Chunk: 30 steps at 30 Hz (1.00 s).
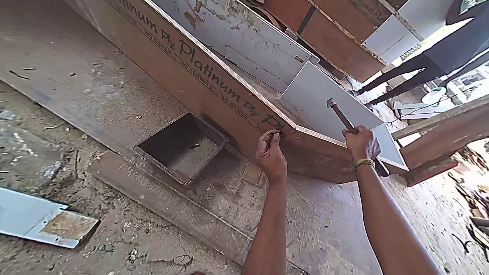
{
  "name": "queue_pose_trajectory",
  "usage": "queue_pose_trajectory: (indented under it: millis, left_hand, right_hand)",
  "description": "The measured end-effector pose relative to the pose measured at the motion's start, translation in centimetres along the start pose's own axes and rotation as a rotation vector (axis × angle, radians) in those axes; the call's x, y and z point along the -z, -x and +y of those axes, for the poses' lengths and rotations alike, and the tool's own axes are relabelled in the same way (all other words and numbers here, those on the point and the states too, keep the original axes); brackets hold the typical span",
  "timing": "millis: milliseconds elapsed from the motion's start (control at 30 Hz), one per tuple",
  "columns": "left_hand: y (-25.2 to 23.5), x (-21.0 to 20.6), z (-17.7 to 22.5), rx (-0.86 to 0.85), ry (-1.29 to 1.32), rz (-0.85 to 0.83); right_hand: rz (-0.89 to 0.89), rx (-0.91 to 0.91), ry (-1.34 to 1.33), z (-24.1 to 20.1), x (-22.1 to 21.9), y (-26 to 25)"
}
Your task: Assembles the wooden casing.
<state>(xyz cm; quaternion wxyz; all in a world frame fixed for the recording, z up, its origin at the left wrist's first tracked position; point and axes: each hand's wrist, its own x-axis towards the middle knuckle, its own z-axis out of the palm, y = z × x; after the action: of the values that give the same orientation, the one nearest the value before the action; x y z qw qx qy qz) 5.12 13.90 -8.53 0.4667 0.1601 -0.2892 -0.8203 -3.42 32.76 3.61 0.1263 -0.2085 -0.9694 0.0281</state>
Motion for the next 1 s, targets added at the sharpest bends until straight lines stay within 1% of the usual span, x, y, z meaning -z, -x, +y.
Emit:
queue_pose_trajectory:
  millis: [100,200,300,400,600,833,1000]
  left_hand:
    - [0.03,-0.75,-0.7,0.019,0.025,0.028]
    - [-0.13,-0.78,-0.53,-0.062,-0.052,0.005]
    - [0.01,-0.74,-0.3,-0.109,-0.077,0.038]
    - [-0.21,-0.81,-0.24,-0.069,-0.039,0.077]
    - [-0.24,-0.57,-0.32,-0.11,-0.083,0.041]
    - [-0.39,-0.18,-0.53,-0.112,-0.092,0.003]
    - [-0.24,-0.21,-0.53,-0.157,-0.168,-0.001]
  right_hand:
    - [-0.017,0.015,0.001,0.2,-0.19,-0.26]
    - [-0.007,0.015,-0.002,0.19,-0.33,-0.43]
    - [-0.017,0.014,0.008,0.12,-0.29,-0.37]
    - [-0.048,0.013,0.029,-0.03,0.03,-0.34]
    - [-0.027,0.021,0.018,0.29,-0.58,-0.84]
    - [-0.014,0.01,0.03,0.0,-0.3,-0.46]
    - [0.019,0.007,0.005,-0.05,-0.22,-0.13]
